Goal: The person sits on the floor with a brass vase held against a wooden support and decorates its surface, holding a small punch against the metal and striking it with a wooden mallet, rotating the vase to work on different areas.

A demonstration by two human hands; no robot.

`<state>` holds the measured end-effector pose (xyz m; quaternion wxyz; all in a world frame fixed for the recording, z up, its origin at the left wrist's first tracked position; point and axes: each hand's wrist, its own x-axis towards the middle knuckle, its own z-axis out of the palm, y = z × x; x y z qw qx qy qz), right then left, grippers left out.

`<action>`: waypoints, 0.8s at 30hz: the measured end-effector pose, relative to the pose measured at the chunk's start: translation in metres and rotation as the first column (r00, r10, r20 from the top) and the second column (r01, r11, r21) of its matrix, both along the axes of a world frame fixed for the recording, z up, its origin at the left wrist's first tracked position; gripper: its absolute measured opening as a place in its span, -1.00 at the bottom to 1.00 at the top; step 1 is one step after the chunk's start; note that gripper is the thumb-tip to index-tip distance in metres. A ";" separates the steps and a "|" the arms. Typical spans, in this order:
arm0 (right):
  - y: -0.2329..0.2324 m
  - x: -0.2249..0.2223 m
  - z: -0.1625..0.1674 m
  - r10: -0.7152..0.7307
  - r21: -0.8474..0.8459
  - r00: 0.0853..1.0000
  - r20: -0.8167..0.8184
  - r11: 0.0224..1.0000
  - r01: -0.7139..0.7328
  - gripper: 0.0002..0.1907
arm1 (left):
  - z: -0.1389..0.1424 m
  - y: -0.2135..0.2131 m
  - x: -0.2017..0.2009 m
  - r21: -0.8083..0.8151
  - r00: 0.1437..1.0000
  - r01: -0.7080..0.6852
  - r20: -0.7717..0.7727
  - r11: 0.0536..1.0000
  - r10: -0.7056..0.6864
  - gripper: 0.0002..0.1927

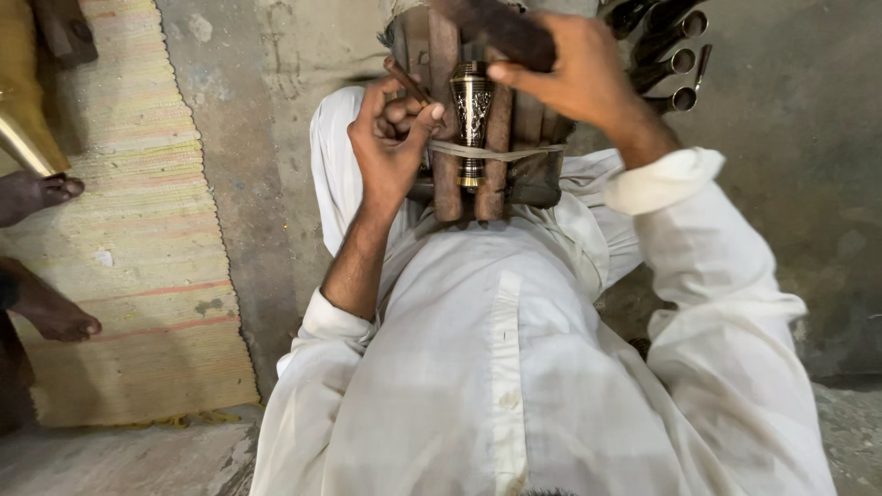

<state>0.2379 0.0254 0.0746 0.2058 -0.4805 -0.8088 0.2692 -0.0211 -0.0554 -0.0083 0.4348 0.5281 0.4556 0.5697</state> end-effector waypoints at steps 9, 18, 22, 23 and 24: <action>0.013 -0.055 -0.004 -0.029 0.234 0.953 0.301 0.971 -0.045 -0.40 | 0.008 0.003 -0.008 -0.162 0.994 0.089 0.076 0.983 -0.077 -0.64; 0.006 0.002 0.000 0.017 -0.030 0.995 0.094 0.999 -0.014 -0.57 | 0.006 0.027 0.016 0.066 0.947 0.218 -0.257 0.974 -0.194 -0.61; -0.003 0.040 0.014 0.005 -0.076 0.983 0.186 0.997 0.010 -0.68 | 0.001 0.031 0.023 0.056 0.901 0.226 -0.391 0.973 -0.187 -0.53; -0.006 0.047 0.017 0.003 -0.068 0.975 0.222 0.998 0.012 -0.70 | 0.000 0.030 0.023 0.068 0.899 0.224 -0.399 0.972 -0.179 -0.53; -0.010 0.054 0.021 0.008 0.036 0.964 0.265 0.999 -0.018 -0.73 | -0.003 0.028 0.024 0.077 0.898 0.221 -0.405 0.972 -0.172 -0.53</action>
